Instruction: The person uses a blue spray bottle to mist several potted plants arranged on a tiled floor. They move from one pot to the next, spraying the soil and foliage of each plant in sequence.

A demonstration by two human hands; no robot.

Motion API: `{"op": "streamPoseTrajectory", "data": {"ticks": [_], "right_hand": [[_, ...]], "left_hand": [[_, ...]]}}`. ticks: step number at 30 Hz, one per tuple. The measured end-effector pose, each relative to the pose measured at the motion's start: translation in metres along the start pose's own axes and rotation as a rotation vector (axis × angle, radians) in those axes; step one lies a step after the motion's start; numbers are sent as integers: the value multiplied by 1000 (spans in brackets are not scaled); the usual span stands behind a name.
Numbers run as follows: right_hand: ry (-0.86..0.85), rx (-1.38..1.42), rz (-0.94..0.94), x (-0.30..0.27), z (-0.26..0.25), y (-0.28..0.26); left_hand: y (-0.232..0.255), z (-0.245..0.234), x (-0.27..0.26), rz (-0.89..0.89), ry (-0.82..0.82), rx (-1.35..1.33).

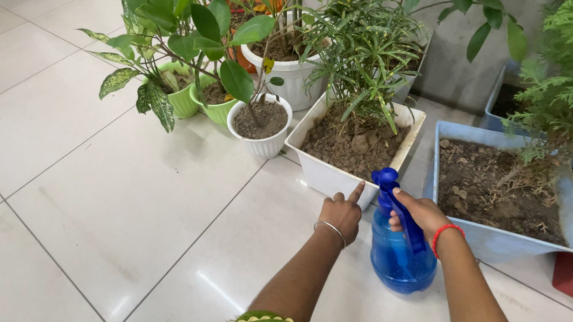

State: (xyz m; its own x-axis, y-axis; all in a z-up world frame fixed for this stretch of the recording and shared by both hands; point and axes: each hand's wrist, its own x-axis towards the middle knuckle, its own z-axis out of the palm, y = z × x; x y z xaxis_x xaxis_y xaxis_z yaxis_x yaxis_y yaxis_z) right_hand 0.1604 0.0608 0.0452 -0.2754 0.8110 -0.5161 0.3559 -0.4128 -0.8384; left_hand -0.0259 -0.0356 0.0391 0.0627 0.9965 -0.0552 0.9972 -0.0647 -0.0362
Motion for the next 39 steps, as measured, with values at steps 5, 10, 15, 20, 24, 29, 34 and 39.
{"op": "streamPoseTrajectory", "data": {"ticks": [5, 10, 15, 20, 24, 29, 34, 39], "right_hand": [[-12, -15, 18, 3, -2, 2], [-44, 2, -2, 9, -5, 7], [-85, 26, -6, 12, -8, 13], [-110, 42, -2, 14, -9, 14], [-110, 43, 0, 12, -8, 12], [-100, 41, 0, 8, -6, 8], [-105, 36, -15, 4, -6, 6], [-59, 47, -12, 6, -1, 4]], "left_hand": [[-2, 1, -3, 16, 25, 15], [2, 1, -1, -10, 17, -10], [2, 4, 2, -3, 59, -30], [-1, 5, 1, 24, 80, 15], [-7, 9, -3, 66, 97, 91], [-22, 8, -3, 136, 49, 196], [-20, -2, -8, 104, -29, 79], [-18, -5, -12, 86, 41, -83]]}}
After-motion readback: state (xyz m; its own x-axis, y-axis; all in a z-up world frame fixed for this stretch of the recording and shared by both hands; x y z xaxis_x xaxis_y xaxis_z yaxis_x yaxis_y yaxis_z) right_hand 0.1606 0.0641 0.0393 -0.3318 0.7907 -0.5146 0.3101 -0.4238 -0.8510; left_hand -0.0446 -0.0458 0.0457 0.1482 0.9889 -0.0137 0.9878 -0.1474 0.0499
